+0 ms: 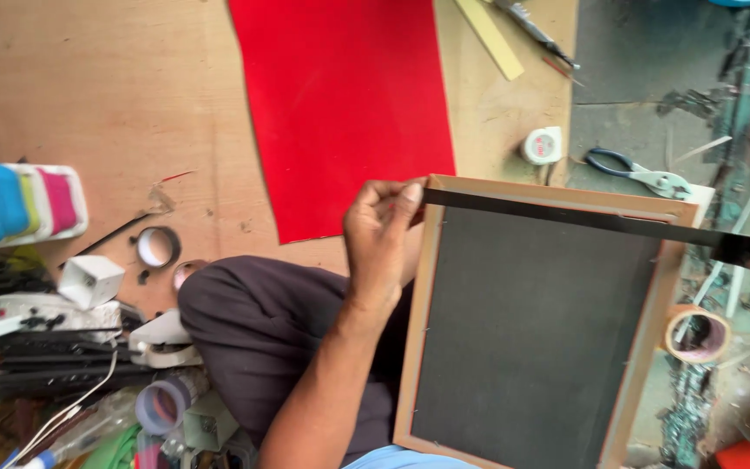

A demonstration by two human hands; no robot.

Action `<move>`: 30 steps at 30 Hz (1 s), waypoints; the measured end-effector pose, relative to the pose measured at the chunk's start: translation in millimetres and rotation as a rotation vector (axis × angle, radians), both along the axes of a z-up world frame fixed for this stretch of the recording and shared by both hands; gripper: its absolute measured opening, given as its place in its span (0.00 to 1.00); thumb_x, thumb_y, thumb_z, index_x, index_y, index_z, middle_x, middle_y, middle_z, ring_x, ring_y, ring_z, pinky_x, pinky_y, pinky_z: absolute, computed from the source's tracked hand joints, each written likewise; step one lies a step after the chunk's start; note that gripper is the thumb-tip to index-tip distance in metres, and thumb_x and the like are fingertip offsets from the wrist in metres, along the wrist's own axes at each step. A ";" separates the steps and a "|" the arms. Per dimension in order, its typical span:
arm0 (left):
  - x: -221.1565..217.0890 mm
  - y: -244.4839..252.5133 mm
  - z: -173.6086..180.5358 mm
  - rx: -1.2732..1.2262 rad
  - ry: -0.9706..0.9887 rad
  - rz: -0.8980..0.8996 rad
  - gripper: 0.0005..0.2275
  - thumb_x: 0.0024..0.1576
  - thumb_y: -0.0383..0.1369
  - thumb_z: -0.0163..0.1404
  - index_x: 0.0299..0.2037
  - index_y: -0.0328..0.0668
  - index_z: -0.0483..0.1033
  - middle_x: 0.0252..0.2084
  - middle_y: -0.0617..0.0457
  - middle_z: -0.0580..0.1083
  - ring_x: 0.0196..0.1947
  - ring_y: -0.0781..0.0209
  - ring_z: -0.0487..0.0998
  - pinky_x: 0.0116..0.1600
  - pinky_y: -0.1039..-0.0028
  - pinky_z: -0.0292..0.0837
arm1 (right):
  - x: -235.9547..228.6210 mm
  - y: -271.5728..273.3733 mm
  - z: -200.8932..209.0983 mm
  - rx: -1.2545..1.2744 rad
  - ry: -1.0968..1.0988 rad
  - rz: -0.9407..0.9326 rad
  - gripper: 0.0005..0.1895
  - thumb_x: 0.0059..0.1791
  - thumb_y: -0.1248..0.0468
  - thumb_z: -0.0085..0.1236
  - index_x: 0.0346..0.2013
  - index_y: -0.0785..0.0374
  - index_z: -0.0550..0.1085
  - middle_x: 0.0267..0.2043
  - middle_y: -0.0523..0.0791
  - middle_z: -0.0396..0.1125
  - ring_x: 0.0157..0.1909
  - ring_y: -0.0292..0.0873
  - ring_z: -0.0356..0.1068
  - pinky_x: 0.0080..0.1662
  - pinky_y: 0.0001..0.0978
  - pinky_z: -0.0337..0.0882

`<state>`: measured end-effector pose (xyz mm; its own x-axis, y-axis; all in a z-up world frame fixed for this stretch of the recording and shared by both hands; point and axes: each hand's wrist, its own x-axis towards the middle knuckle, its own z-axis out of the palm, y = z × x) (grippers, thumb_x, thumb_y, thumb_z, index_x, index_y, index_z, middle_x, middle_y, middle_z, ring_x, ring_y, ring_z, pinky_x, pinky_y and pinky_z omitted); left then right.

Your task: The user is applying black tape to the edges of a picture frame while sitting on the floor.

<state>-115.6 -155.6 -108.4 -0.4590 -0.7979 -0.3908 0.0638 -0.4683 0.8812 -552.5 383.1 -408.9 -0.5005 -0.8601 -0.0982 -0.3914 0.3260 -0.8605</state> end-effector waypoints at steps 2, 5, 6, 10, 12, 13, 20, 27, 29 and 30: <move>-0.5 -2.4 -2.9 -0.090 0.022 0.011 0.07 0.61 0.29 0.56 0.42 0.33 0.74 0.44 0.46 0.81 0.47 0.63 0.82 0.56 0.72 0.75 | 16.5 15.8 13.1 0.046 -0.027 -0.077 0.16 0.55 0.58 0.56 0.48 0.69 0.75 0.37 0.46 0.68 0.37 0.38 0.66 0.40 0.26 0.66; 12.0 -0.1 13.8 -0.093 0.022 -0.017 0.05 0.63 0.28 0.55 0.42 0.33 0.74 0.44 0.45 0.80 0.45 0.62 0.80 0.53 0.71 0.75 | 123.5 -135.2 252.8 0.108 -0.036 -0.219 0.16 0.59 0.58 0.53 0.47 0.72 0.75 0.34 0.45 0.67 0.34 0.36 0.65 0.38 0.24 0.64; 12.1 2.3 22.0 -0.076 0.045 -0.037 0.05 0.63 0.28 0.55 0.42 0.33 0.74 0.44 0.45 0.80 0.45 0.62 0.80 0.53 0.71 0.75 | 136.0 -181.9 297.0 0.121 -0.014 -0.242 0.16 0.59 0.58 0.53 0.47 0.72 0.75 0.34 0.45 0.67 0.34 0.36 0.65 0.38 0.24 0.64; 24.9 8.8 44.5 -0.108 0.146 0.008 0.02 0.66 0.25 0.51 0.45 0.35 0.73 0.43 0.48 0.78 0.44 0.59 0.81 0.55 0.64 0.80 | 185.6 -258.5 391.1 -0.061 0.253 -0.214 0.14 0.58 0.59 0.53 0.39 0.69 0.77 0.30 0.45 0.67 0.30 0.35 0.64 0.34 0.25 0.62; 37.3 11.7 53.3 -0.123 0.190 0.027 0.02 0.67 0.24 0.51 0.47 0.34 0.73 0.43 0.49 0.77 0.43 0.59 0.81 0.56 0.61 0.81 | 188.7 -253.3 386.3 -0.109 0.258 -0.210 0.14 0.58 0.60 0.51 0.37 0.68 0.76 0.31 0.45 0.68 0.30 0.35 0.65 0.33 0.25 0.62; 43.8 12.4 59.5 -0.135 0.215 0.047 0.02 0.68 0.23 0.50 0.48 0.34 0.72 0.44 0.48 0.76 0.44 0.60 0.80 0.56 0.60 0.81 | 188.7 -247.0 379.8 -0.098 0.324 -0.205 0.14 0.60 0.61 0.52 0.37 0.68 0.76 0.31 0.46 0.67 0.30 0.36 0.65 0.35 0.25 0.63; 93.7 26.6 92.6 -0.280 0.172 0.105 0.04 0.69 0.23 0.48 0.51 0.36 0.70 0.40 0.44 0.76 0.41 0.57 0.80 0.47 0.59 0.81 | 203.3 -250.7 384.5 -0.017 0.644 -0.132 0.14 0.61 0.65 0.56 0.31 0.69 0.73 0.26 0.47 0.62 0.29 0.45 0.62 0.39 0.34 0.62; 215.6 1.4 85.4 -0.354 0.010 0.323 0.08 0.75 0.28 0.49 0.44 0.37 0.64 0.34 0.42 0.73 0.30 0.63 0.74 0.36 0.71 0.74 | 212.5 -247.5 390.5 -0.059 0.707 -0.117 0.15 0.59 0.66 0.56 0.29 0.68 0.70 0.24 0.48 0.60 0.28 0.47 0.61 0.37 0.36 0.60; 262.0 -12.2 71.1 -0.489 -0.166 0.387 0.10 0.79 0.29 0.46 0.45 0.33 0.62 0.38 0.42 0.72 0.30 0.62 0.73 0.35 0.74 0.72 | 214.7 -240.3 390.1 -0.058 0.683 -0.137 0.19 0.61 0.65 0.56 0.27 0.68 0.68 0.24 0.47 0.59 0.28 0.46 0.60 0.38 0.35 0.60; 300.2 -30.2 33.5 -0.492 -0.167 0.392 0.10 0.79 0.29 0.46 0.45 0.33 0.62 0.38 0.42 0.72 0.30 0.62 0.73 0.35 0.74 0.72 | 213.7 -233.8 388.3 -0.063 0.682 -0.134 0.19 0.61 0.65 0.56 0.27 0.68 0.68 0.24 0.47 0.59 0.28 0.46 0.60 0.38 0.35 0.60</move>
<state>184.6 -185.7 -74.9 -0.0623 -0.9978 0.0223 -0.0089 0.0229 0.9997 -338.8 149.2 -20.6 -0.5353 -0.7803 0.3235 -0.8107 0.3670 -0.4562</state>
